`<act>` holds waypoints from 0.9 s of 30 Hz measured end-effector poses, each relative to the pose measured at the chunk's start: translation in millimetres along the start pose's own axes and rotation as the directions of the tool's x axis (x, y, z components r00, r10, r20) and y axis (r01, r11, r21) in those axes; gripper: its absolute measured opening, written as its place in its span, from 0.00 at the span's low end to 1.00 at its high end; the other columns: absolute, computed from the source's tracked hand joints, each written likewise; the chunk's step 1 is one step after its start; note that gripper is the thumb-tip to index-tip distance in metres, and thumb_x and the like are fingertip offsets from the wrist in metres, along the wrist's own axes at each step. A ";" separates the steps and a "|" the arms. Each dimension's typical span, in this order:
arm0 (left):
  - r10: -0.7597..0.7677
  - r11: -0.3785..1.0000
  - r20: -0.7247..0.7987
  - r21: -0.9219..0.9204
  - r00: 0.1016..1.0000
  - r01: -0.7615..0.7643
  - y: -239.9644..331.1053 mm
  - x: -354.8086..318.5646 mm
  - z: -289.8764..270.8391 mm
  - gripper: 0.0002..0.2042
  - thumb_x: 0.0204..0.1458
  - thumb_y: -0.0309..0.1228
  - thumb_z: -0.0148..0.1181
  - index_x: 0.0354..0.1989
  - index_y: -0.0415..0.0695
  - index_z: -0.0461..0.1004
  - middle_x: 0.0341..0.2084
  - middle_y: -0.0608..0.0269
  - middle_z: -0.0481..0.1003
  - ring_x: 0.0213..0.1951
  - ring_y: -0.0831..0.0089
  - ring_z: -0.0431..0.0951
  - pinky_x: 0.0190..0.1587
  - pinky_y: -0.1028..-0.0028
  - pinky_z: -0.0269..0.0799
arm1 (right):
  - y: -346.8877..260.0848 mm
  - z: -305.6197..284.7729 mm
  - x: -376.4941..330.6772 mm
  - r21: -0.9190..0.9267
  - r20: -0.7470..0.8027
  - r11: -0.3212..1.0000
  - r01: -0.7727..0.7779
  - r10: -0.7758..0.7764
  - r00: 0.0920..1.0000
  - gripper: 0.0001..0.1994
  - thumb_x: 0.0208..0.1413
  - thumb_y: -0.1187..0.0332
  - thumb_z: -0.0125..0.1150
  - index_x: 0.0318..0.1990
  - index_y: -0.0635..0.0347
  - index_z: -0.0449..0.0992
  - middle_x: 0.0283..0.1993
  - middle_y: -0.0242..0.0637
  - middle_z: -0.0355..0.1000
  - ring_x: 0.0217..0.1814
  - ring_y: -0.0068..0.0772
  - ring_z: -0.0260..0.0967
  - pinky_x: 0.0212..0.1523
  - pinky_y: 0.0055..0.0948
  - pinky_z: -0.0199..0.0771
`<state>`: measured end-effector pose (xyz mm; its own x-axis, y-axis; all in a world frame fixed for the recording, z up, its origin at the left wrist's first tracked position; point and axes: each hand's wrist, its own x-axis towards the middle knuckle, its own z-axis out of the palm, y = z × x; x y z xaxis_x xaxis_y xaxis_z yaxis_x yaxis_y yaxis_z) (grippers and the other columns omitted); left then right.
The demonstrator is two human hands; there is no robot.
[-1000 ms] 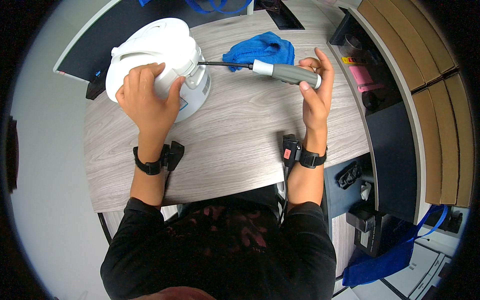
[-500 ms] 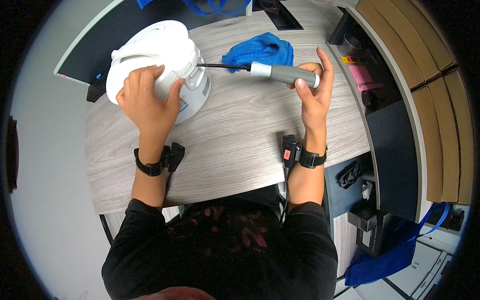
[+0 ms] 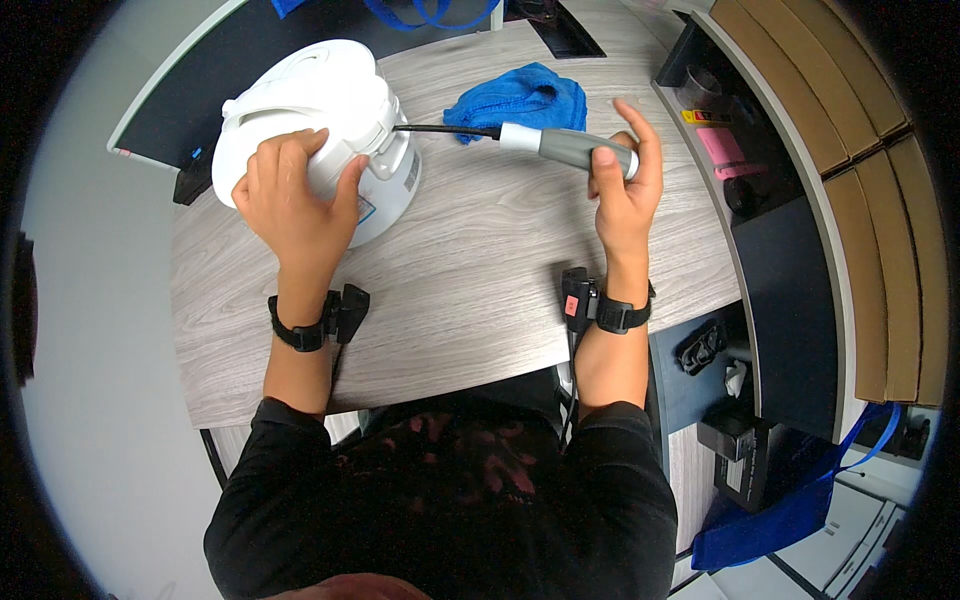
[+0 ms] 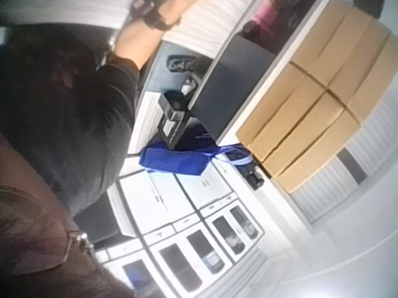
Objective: The person uses a screwdriver to fasten screws into the base of a white appliance, then attaches a plastic cover and wipes the exterior with a blue cloth.
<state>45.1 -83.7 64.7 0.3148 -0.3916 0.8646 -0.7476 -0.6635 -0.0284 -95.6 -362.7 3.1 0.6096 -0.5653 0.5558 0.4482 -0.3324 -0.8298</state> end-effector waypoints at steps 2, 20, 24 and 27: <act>0.001 1.000 -0.001 -0.003 1.000 -0.001 -0.3 -0.2 -0.4 0.21 0.45 0.45 0.75 0.43 0.49 0.77 0.39 0.69 0.74 0.43 0.69 0.71 0.47 0.64 0.53 | 5.5 0.7 -0.2 -0.042 -0.037 0.999 -0.014 0.013 0.999 0.32 0.65 0.46 0.60 0.63 0.67 0.72 0.29 0.26 0.67 0.23 0.15 0.65 0.20 0.16 0.58; 0.000 1.000 0.005 0.004 1.000 0.000 0.3 0.6 -0.1 0.21 0.44 0.45 0.75 0.43 0.49 0.77 0.39 0.68 0.74 0.43 0.69 0.71 0.47 0.64 0.53 | 13.9 -5.4 6.9 0.048 0.114 0.997 0.065 -0.070 0.991 0.34 0.69 0.48 0.51 0.72 0.63 0.58 0.37 0.34 0.70 0.32 0.21 0.69 0.29 0.22 0.68; 0.005 1.000 0.005 0.005 1.000 -0.005 0.8 1.6 0.7 0.21 0.44 0.46 0.75 0.43 0.50 0.77 0.39 0.69 0.74 0.43 0.69 0.71 0.47 0.64 0.53 | 12.7 -1.6 4.7 -0.039 0.026 0.991 0.126 -0.125 0.992 0.33 0.67 0.48 0.52 0.71 0.63 0.59 0.42 0.36 0.70 0.39 0.26 0.70 0.36 0.27 0.73; 0.005 1.000 -0.001 0.004 1.000 -0.005 0.3 1.1 -0.1 0.21 0.44 0.46 0.75 0.43 0.50 0.77 0.39 0.69 0.74 0.43 0.69 0.71 0.47 0.64 0.53 | 1.6 -6.1 0.1 -0.160 0.036 0.981 -0.111 0.118 0.992 0.34 0.67 0.49 0.53 0.70 0.64 0.59 0.41 0.36 0.69 0.39 0.26 0.70 0.36 0.28 0.73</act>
<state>45.2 -84.2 65.8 0.3103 -0.3944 0.8650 -0.7467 -0.6642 -0.0350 -98.8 -367.9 1.5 0.6813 -0.5733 0.4553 0.2676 -0.3839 -0.8838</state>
